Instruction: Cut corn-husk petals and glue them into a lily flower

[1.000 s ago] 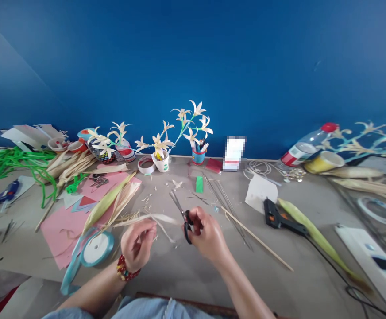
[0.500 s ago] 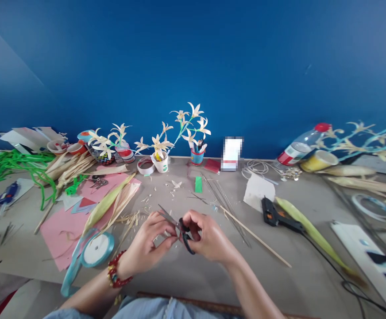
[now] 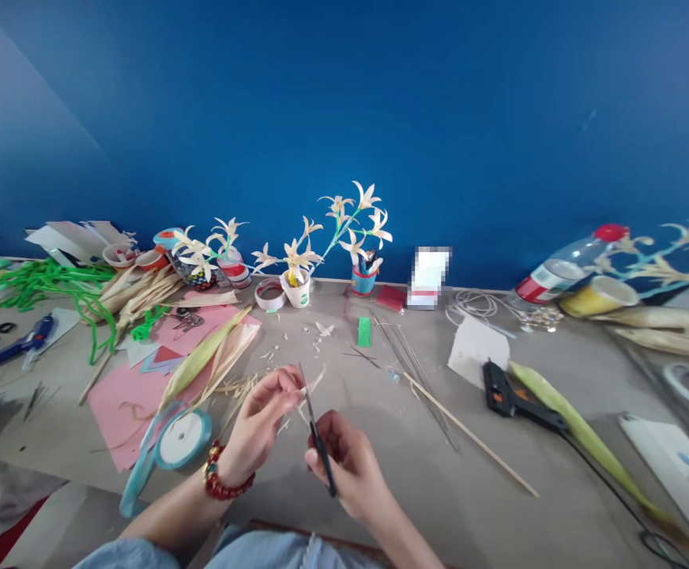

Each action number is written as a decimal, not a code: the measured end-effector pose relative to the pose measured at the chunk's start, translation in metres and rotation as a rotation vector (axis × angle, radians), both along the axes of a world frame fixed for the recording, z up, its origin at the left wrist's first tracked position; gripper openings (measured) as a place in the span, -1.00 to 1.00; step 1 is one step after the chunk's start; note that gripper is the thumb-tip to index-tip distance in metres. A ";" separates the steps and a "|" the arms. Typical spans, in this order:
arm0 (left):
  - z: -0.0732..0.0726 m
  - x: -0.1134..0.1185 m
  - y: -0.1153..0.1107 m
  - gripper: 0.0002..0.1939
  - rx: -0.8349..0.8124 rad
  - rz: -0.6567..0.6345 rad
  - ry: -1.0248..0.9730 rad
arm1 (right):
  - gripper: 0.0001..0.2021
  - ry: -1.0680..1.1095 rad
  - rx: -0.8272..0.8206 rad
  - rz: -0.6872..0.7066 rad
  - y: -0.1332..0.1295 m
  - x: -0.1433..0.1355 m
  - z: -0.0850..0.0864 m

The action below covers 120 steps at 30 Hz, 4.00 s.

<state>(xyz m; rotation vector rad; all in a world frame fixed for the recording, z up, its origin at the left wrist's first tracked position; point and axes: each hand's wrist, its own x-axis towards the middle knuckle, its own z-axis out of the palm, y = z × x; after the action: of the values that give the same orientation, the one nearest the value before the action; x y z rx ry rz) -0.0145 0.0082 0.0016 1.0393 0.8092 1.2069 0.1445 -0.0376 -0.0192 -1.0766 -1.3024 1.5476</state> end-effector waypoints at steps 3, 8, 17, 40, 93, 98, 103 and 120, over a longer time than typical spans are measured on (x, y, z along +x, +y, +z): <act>-0.001 0.003 -0.001 -0.84 -0.007 0.036 -0.009 | -0.49 0.034 -0.017 -0.015 -0.003 -0.007 -0.002; -0.004 0.007 -0.005 -0.80 -0.030 0.058 -0.030 | -0.49 0.025 -0.012 -0.053 -0.002 -0.013 -0.001; -0.004 0.010 -0.006 -0.78 -0.008 0.056 -0.031 | -0.52 -0.080 0.018 -0.077 -0.003 -0.014 -0.009; -0.001 0.000 -0.001 -0.80 0.029 -0.012 0.041 | -0.48 -0.060 -0.026 0.044 0.001 0.006 -0.012; 0.027 -0.016 0.000 -0.85 0.756 -0.277 0.697 | -0.82 -1.277 0.313 -0.135 0.011 0.081 -0.034; 0.027 -0.010 -0.004 -0.79 0.739 -0.337 0.742 | -0.89 -1.079 0.202 0.034 0.026 0.089 -0.012; 0.036 -0.003 -0.002 -0.66 0.815 -0.408 0.765 | -0.78 -0.342 0.129 0.212 0.024 0.071 0.024; 0.013 0.018 -0.024 -0.84 0.409 0.044 0.516 | -0.66 0.026 0.066 -0.226 0.001 0.040 0.006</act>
<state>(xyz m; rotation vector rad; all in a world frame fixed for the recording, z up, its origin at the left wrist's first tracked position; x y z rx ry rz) 0.0032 -0.0162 0.0146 1.7200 1.0028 1.1824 0.1845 -0.0364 -0.0132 -1.1179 -1.1628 1.3375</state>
